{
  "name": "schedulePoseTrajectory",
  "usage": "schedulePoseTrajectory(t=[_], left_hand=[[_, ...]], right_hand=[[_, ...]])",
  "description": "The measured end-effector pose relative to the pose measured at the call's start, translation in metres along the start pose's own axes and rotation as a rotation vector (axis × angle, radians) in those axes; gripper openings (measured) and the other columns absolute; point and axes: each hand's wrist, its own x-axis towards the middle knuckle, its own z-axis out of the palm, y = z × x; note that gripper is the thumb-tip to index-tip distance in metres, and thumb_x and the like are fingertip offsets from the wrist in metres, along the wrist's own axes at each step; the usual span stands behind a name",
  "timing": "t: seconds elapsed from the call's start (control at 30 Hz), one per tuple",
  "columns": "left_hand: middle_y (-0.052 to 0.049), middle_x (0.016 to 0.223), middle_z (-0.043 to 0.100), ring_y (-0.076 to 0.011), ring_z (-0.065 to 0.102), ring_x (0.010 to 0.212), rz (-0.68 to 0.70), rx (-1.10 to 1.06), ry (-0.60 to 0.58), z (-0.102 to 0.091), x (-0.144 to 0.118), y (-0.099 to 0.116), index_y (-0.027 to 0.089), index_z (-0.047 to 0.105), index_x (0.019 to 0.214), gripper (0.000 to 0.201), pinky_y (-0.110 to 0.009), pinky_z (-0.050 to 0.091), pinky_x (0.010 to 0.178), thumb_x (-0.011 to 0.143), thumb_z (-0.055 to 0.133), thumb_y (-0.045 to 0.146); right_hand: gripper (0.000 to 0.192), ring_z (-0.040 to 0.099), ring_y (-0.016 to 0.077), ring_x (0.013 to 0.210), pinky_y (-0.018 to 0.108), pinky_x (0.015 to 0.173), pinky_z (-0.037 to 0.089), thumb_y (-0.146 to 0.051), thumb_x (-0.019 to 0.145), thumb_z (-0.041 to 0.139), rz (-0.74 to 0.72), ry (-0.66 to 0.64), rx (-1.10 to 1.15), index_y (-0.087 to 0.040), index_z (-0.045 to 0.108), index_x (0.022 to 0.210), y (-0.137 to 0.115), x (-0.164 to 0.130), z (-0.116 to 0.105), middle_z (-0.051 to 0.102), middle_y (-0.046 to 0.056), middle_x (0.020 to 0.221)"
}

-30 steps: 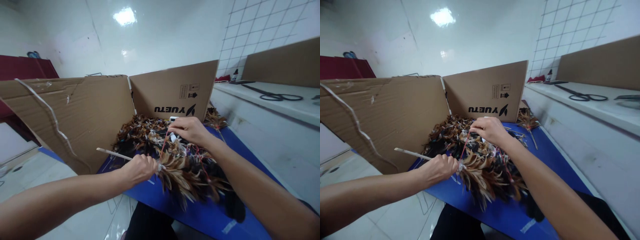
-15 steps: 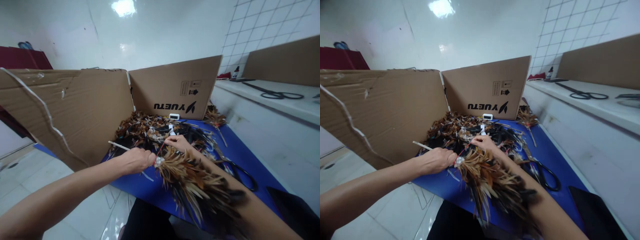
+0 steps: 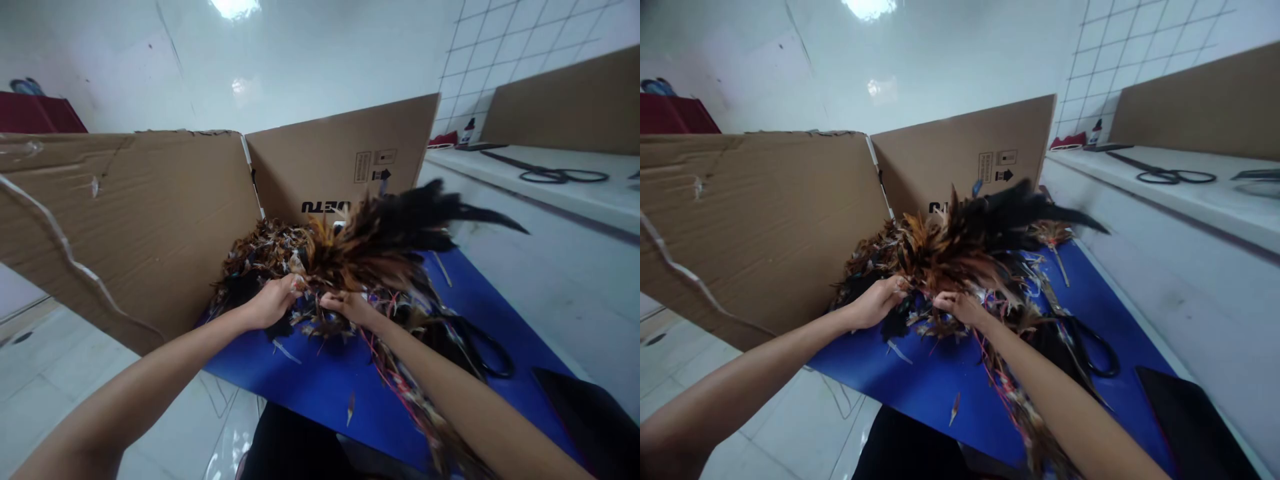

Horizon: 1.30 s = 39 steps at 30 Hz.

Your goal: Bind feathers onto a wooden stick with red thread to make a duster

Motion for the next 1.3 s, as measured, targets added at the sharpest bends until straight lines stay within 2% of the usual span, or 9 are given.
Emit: schedulePoseTrajectory(t=[0.17,0.3,0.43,0.63,0.73,0.83,1.0,1.13,1.3], left_hand=[[0.006,0.056,0.039,-0.0078,0.039,0.048,-0.224,-0.214,0.1,0.008,0.003,-0.015,0.019,0.039,0.076,0.019,-0.02,0.035,0.05,0.088,0.032,0.032],[0.006,0.054,0.039,-0.0072,0.037,0.044,-0.349,-0.226,0.129,0.014,0.001,-0.026,0.019,0.038,0.072,0.02,-0.019,0.032,0.047,0.086,0.035,0.033],[0.003,0.056,0.046,-0.0092,0.045,0.048,-0.46,-0.061,0.054,0.021,0.0,-0.024,0.018,0.04,0.068,0.02,-0.021,0.035,0.049,0.086,0.036,0.026],[-0.006,0.068,0.059,-0.0174,0.06,0.067,-0.459,0.139,0.001,0.034,0.002,-0.016,0.016,0.051,0.078,0.019,-0.025,0.041,0.06,0.087,0.038,0.027],[-0.009,0.074,0.062,-0.0202,0.063,0.072,-0.41,0.305,-0.073,0.039,-0.001,-0.011,0.015,0.051,0.086,0.02,-0.026,0.043,0.061,0.088,0.037,0.029],[-0.009,0.076,0.063,-0.021,0.064,0.071,-0.339,0.482,-0.149,0.041,-0.007,-0.001,0.014,0.049,0.092,0.015,-0.028,0.044,0.06,0.087,0.035,0.018],[-0.008,0.074,0.061,-0.019,0.062,0.069,-0.24,0.684,-0.174,0.048,-0.012,0.02,0.013,0.05,0.089,0.018,-0.027,0.045,0.058,0.082,0.035,0.006],[-0.008,0.069,0.058,-0.019,0.059,0.062,-0.155,0.848,-0.157,0.053,-0.015,0.028,0.012,0.05,0.085,0.017,-0.027,0.042,0.051,0.082,0.035,0.005],[-0.006,0.065,0.053,-0.0191,0.054,0.056,0.157,0.999,-0.03,0.048,-0.024,0.037,0.013,0.046,0.079,0.014,-0.028,0.036,0.045,0.084,0.035,0.007]], right_hand=[[0.027,0.059,0.0145,0.066,0.024,0.062,0.044,-0.035,0.084,0.053,-0.026,0.017,-0.029,-0.013,0.067,0.075,-0.015,-0.014,0.008,0.064,0.001,0.067],[0.03,0.059,0.0128,0.064,0.022,0.062,0.04,-0.035,0.087,0.046,-0.138,0.047,-0.206,-0.017,0.069,0.079,-0.041,-0.037,0.006,0.066,0.0,0.069],[0.031,0.062,0.0132,0.069,0.023,0.065,0.04,-0.032,0.09,0.041,-0.268,0.058,-0.338,-0.021,0.07,0.086,-0.067,-0.056,0.002,0.069,0.002,0.077],[0.032,0.062,0.013,0.067,0.022,0.064,0.043,-0.03,0.091,0.039,-0.339,0.043,-0.343,-0.02,0.07,0.087,-0.098,-0.069,-0.002,0.07,0.003,0.076],[0.029,0.061,0.0122,0.067,0.021,0.063,0.042,-0.027,0.09,0.042,-0.329,0.019,-0.337,-0.019,0.07,0.084,-0.112,-0.07,-0.005,0.069,0.003,0.075],[0.027,0.06,0.0115,0.064,0.021,0.061,0.041,-0.025,0.089,0.045,-0.328,0.041,-0.339,-0.018,0.069,0.08,-0.124,-0.067,-0.014,0.068,0.002,0.071],[0.026,0.06,0.0124,0.068,0.022,0.064,0.039,-0.025,0.088,0.046,-0.402,0.082,-0.459,-0.017,0.069,0.078,-0.137,-0.049,-0.032,0.068,0.003,0.073],[0.028,0.058,0.0137,0.068,0.024,0.061,0.037,-0.029,0.088,0.045,-0.447,0.135,-0.639,-0.019,0.069,0.078,-0.139,-0.028,-0.043,0.068,0.004,0.074],[0.029,0.058,0.0134,0.066,0.023,0.061,0.035,-0.035,0.087,0.046,-0.465,0.163,-0.605,-0.02,0.07,0.081,-0.132,0.0,-0.05,0.068,0.003,0.075]])
